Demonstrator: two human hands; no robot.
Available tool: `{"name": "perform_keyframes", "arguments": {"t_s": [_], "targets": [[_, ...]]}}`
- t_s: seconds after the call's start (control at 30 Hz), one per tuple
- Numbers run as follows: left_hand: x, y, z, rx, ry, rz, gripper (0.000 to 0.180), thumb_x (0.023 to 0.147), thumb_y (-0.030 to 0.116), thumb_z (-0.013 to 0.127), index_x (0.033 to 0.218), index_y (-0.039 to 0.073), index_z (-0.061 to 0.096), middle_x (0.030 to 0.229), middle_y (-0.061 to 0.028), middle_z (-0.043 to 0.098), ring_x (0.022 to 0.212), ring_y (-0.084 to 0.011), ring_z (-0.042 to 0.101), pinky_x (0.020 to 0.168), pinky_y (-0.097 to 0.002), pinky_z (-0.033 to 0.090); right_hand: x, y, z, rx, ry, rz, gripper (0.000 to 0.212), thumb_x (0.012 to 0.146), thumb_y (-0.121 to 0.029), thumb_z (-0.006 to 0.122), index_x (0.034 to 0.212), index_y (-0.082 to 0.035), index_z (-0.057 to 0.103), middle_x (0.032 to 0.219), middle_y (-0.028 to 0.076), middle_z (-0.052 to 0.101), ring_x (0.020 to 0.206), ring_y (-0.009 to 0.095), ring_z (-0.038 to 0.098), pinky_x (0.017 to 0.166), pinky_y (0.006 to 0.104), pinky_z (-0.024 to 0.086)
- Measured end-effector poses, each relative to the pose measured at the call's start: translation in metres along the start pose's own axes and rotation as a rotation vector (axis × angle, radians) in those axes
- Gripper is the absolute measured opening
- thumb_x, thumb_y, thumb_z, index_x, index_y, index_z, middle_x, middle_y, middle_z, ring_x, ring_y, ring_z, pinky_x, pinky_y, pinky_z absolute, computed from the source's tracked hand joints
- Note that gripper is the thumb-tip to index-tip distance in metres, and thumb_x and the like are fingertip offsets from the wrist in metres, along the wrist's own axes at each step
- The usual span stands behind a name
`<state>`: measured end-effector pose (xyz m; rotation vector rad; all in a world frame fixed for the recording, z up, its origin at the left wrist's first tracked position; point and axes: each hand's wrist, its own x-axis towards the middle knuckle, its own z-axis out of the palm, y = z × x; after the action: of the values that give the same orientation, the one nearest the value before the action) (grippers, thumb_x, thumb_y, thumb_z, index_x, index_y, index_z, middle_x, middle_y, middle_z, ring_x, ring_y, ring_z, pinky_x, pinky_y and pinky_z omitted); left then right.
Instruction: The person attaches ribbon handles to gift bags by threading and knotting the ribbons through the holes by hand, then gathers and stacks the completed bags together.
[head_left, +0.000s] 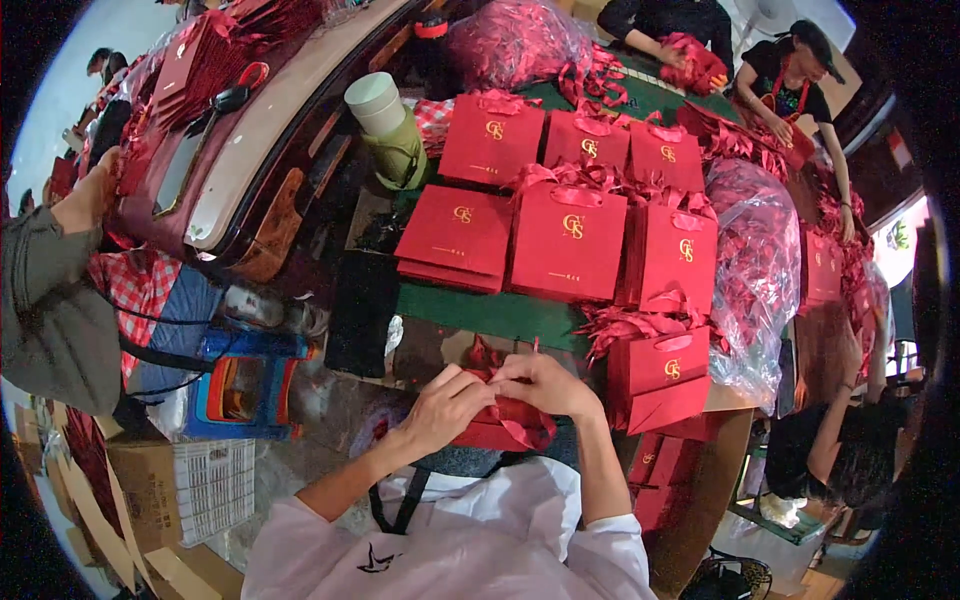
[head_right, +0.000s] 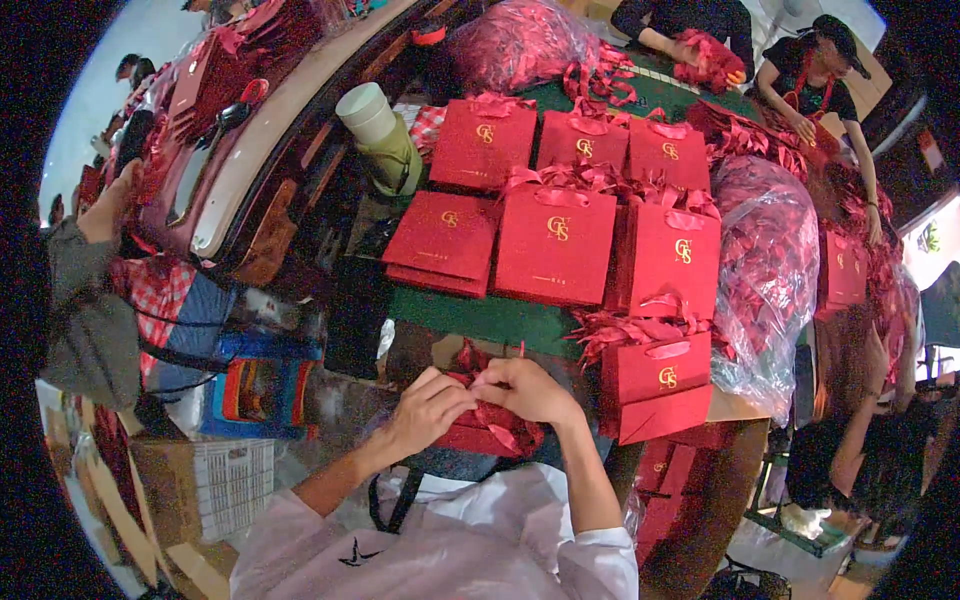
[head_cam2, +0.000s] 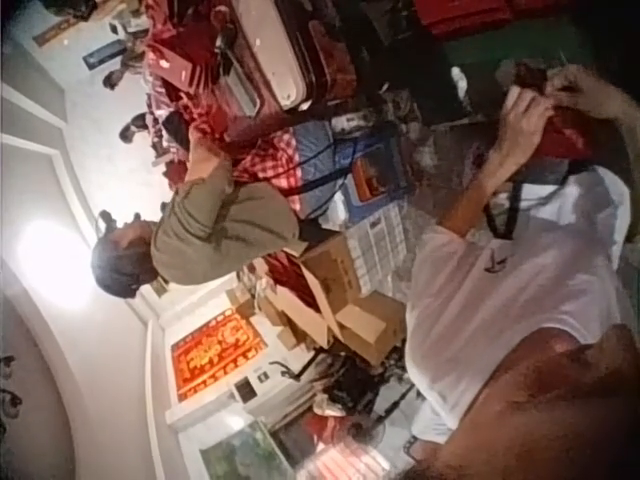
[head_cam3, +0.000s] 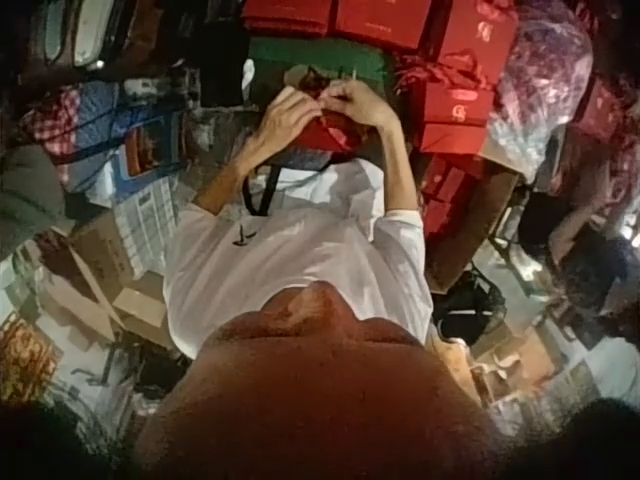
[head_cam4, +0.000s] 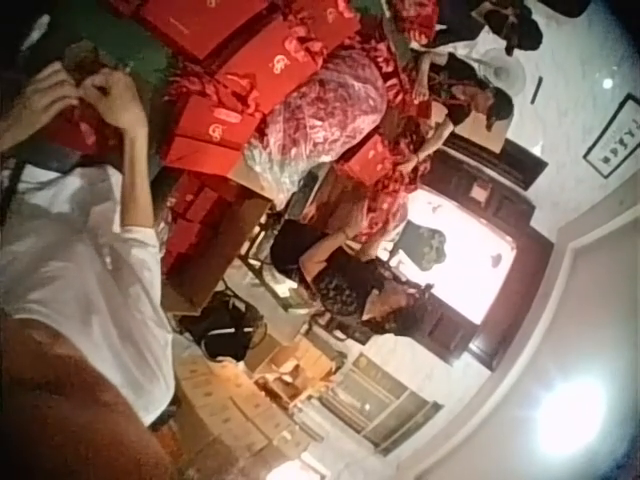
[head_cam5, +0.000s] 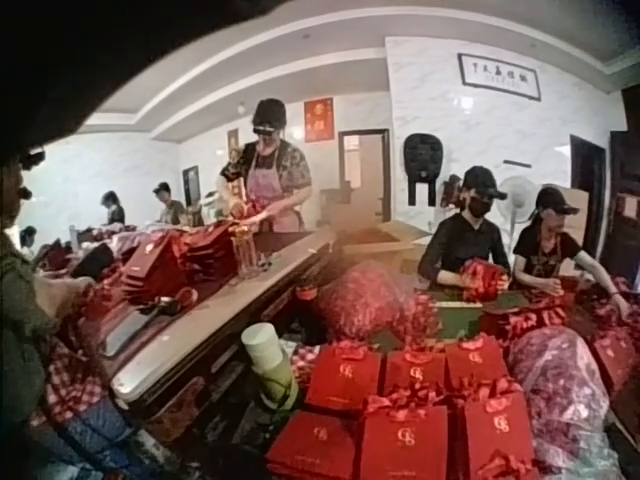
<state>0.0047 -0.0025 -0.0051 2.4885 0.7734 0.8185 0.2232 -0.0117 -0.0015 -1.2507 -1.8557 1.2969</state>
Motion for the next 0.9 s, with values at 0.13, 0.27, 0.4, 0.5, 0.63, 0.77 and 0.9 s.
{"name": "perform_keyframes", "arguments": {"t_s": [0.13,0.27,0.4,0.5,0.63,0.77,0.9], "targets": [[0.002,-0.002,-0.004,-0.026,0.021,0.042,0.011,0.077,0.010,0.074,0.086,0.008,0.068,0.086,-0.0038,0.063,0.082,-0.0234,0.059,0.073,-0.0351,0.049,0.005,0.007,0.002,0.114,-0.054,-0.044,0.012,0.092,-0.011,0.066,0.098,-0.001,0.069,0.086,0.006,0.062,0.080,0.016,0.061,0.073,0.0313,0.047],[0.005,-0.001,-0.009,-0.066,0.021,-0.039,0.010,0.079,0.009,0.074,0.086,0.008,0.067,0.085,-0.0048,0.063,0.082,-0.0252,0.059,0.074,-0.0359,0.048,0.005,0.012,0.021,0.173,0.054,0.103,0.011,0.094,-0.009,0.063,0.095,0.000,0.069,0.085,0.003,0.064,0.080,0.010,0.058,0.073,0.0288,0.047],[0.005,-0.003,-0.008,-0.101,-0.011,-0.153,0.011,0.080,0.008,0.073,0.088,0.008,0.066,0.085,-0.0067,0.062,0.082,-0.0273,0.059,0.074,-0.0363,0.048,0.015,0.014,0.030,0.397,0.254,0.172,0.016,0.090,-0.013,0.065,0.092,0.002,0.069,0.089,0.006,0.072,0.083,0.011,0.064,0.075,0.0285,0.050],[0.003,-0.003,-0.002,-0.122,-0.027,-0.144,0.012,0.080,0.009,0.074,0.088,0.006,0.065,0.086,-0.0085,0.061,0.082,-0.0292,0.058,0.073,-0.0361,0.048,0.018,0.014,0.022,0.348,0.464,0.144,0.017,0.092,-0.014,0.063,0.096,0.001,0.070,0.087,0.009,0.071,0.080,0.017,0.066,0.072,0.0324,0.051],[0.009,-0.005,-0.007,-0.261,0.008,-0.348,0.016,0.081,0.011,0.075,0.092,0.005,0.066,0.088,-0.0084,0.064,0.074,-0.0250,0.058,0.067,-0.0350,0.048,0.006,-0.002,0.012,-0.101,0.778,0.071,0.015,0.090,-0.017,0.066,0.095,-0.003,0.070,0.081,0.017,0.065,0.076,0.032,0.065,0.067,0.0370,0.051],[0.020,-0.014,-0.007,-0.237,0.035,-0.393,0.019,0.080,0.013,0.076,0.096,0.007,0.068,0.088,-0.0076,0.066,0.064,-0.0213,0.056,0.061,-0.0341,0.047,-0.009,0.000,0.005,-0.229,0.806,0.261,0.019,0.089,-0.022,0.069,0.087,-0.004,0.068,0.079,0.017,0.065,0.072,0.035,0.065,0.063,0.0426,0.050],[0.040,-0.012,-0.002,-0.110,0.030,-0.348,0.023,0.079,0.020,0.078,0.096,0.008,0.069,0.088,-0.0076,0.066,0.075,-0.0257,0.058,0.069,-0.0363,0.047,-0.007,0.007,0.015,-0.407,0.753,0.409,0.025,0.085,-0.028,0.073,0.083,-0.004,0.066,0.079,0.017,0.065,0.072,0.037,0.066,0.063,0.0451,0.051]]}}
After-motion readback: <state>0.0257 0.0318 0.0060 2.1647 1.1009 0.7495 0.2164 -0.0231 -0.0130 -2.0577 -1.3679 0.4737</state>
